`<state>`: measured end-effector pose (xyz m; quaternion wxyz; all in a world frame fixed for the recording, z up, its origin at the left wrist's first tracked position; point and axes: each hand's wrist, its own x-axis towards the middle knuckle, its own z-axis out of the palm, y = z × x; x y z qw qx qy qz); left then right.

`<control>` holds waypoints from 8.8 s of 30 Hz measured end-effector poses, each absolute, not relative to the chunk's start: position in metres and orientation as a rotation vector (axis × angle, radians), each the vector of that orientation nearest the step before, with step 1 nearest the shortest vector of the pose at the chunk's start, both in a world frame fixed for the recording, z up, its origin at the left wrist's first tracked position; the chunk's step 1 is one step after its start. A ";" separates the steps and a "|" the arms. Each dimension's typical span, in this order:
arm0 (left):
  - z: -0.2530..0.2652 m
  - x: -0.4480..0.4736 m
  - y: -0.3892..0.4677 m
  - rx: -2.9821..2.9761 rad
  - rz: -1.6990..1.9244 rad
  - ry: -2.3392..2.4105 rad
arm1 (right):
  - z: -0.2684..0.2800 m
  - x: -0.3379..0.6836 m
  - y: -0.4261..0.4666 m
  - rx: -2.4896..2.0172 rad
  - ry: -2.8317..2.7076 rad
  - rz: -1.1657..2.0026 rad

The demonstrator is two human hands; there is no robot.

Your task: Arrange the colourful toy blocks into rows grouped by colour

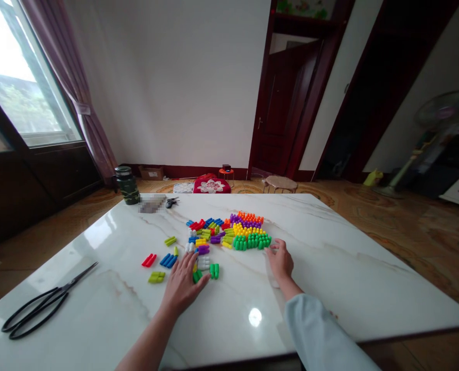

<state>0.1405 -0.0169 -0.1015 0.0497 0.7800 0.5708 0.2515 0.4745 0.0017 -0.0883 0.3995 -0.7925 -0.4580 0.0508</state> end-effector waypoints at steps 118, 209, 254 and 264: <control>-0.055 0.129 -0.049 2.463 0.827 1.596 | -0.081 0.364 -0.055 -1.505 -2.410 0.375; -0.074 0.276 0.176 1.860 0.930 1.486 | -0.129 0.376 -0.047 -1.308 -2.361 0.328; -0.095 0.163 -0.041 2.135 0.705 2.046 | -0.050 0.333 0.027 -1.624 -2.064 0.366; -0.109 0.162 -0.038 2.206 0.718 2.094 | -0.041 0.296 0.098 -2.131 -1.897 0.327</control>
